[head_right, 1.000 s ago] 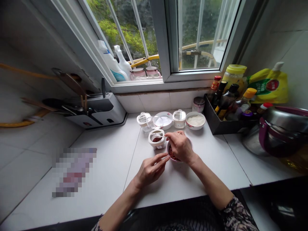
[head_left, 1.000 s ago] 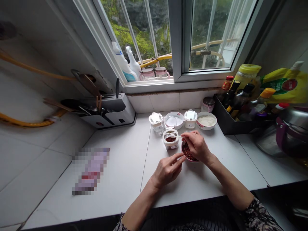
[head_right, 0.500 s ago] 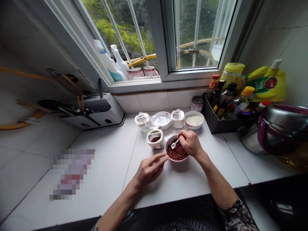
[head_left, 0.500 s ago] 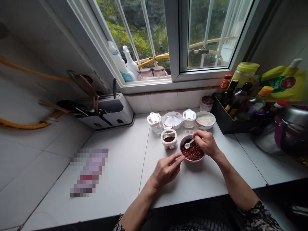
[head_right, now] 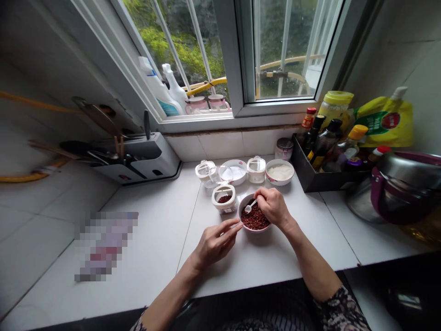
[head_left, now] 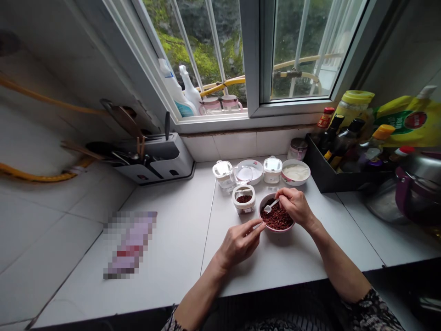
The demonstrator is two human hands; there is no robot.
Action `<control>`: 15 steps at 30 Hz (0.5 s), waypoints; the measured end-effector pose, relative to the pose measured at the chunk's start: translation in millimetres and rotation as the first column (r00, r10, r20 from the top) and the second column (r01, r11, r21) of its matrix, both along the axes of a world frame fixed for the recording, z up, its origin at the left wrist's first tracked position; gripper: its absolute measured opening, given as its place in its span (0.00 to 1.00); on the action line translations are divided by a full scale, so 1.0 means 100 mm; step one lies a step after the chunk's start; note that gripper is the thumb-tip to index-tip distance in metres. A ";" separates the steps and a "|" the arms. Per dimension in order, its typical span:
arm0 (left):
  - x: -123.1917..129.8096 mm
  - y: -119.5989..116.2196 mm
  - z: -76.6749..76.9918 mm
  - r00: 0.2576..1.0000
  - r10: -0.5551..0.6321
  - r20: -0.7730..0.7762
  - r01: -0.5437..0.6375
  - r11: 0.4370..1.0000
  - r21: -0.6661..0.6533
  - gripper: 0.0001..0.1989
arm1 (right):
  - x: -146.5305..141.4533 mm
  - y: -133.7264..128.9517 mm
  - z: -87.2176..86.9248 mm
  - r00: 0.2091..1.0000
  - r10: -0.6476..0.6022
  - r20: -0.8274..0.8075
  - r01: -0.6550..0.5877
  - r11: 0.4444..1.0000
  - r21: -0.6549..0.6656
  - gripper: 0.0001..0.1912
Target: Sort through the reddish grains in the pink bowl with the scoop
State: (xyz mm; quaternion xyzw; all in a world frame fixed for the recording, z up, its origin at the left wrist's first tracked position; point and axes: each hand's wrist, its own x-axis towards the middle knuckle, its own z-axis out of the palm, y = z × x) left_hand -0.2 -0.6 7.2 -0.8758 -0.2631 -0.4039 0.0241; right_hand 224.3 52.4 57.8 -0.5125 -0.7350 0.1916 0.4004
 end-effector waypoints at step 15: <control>-0.01 0.00 -0.02 1.000 -0.001 -0.006 0.001 1.000 -0.010 0.19 | -0.03 0.00 -0.01 0.983 -0.012 -0.182 -0.015 0.989 -0.150 0.10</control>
